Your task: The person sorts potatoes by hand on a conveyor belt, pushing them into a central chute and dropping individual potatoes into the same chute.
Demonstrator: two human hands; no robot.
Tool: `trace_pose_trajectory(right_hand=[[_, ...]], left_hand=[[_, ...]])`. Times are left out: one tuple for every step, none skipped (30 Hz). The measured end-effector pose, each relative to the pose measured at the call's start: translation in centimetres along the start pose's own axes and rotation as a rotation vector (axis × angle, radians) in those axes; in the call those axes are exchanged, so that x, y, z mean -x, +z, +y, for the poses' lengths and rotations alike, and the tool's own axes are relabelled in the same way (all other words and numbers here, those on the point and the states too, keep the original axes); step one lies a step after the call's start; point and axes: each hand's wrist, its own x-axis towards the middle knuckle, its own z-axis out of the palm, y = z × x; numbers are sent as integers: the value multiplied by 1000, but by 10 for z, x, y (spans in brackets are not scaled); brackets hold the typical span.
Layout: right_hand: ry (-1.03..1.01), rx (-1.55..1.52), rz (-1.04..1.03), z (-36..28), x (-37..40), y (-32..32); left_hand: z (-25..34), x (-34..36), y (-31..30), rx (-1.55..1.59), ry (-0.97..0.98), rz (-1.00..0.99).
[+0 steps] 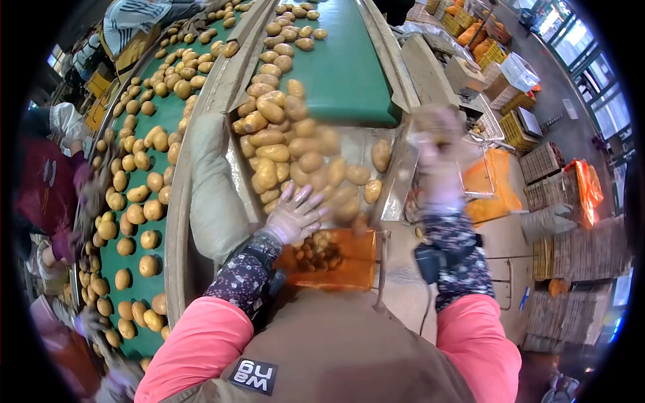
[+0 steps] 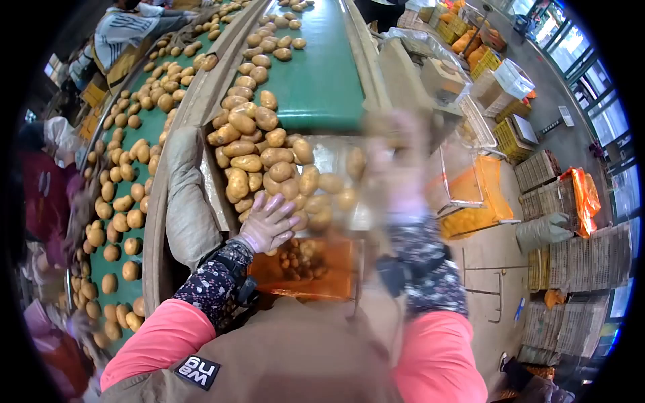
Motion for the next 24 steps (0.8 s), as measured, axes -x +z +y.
trace_pose_trajectory(right_hand=[[-95,70,225,10,-16,-29],[-289,147,367,0,-40,-60],[-561,256,418,-20,-71,-99],[-738,423,443,-37,-101,-136],[-790,621,464,-44,-125,-166],[-685,826,487,-38,-135,-177],[-584,1036,496,-33,-144,-187],[-581,960,393,-11,-148,-182],[-579,882,291,7,-150,-174],[-210,520,119,4,-128,-130],[-246,614,-54,21,-114,-98],[20,435,-173,14,-83,-46],[-225,489,-331,24,-65,-7],[-318,405,-418,34,-41,32],[-403,315,-512,43,-17,70],[-345,270,-647,42,-4,102],[-414,234,-701,50,9,132],[-277,178,-753,34,17,156],[-264,178,-763,26,18,177],[-308,225,-714,22,18,194],[-350,272,-664,19,17,209],[-393,313,-660,23,12,225],[-435,355,-655,32,6,241],[-477,399,-651,36,4,253]], left_hand=[[1,-1,-3,-1,2,1],[2,-4,-9,-1,1,1],[3,-5,-12,1,-1,-1],[2,-4,-11,3,6,5],[2,-4,-10,11,4,4],[2,-5,-9,18,4,6],[2,-6,-10,23,5,9],[3,-7,-12,42,-6,-35],[2,-9,-13,43,-6,-46],[0,-10,-13,47,-8,-59],[2,-7,-13,54,-11,-79],[0,-4,-7,75,-11,-64],[-1,-4,-6,62,-15,-71],[0,-4,-6,50,-17,-79],[0,-5,-5,39,-19,-88],[1,-4,-4,17,-9,-65],[1,-6,-7,43,-17,-107],[2,-10,-14,67,-24,-149],[2,-14,-21,91,-31,-190],[2,-17,-26,141,-37,-147],[1,-15,-22,147,-56,-124],[0,-12,-15,153,-75,-101],[-1,-9,-7,160,-94,-77],[-1,-8,-3,142,-128,-150]])
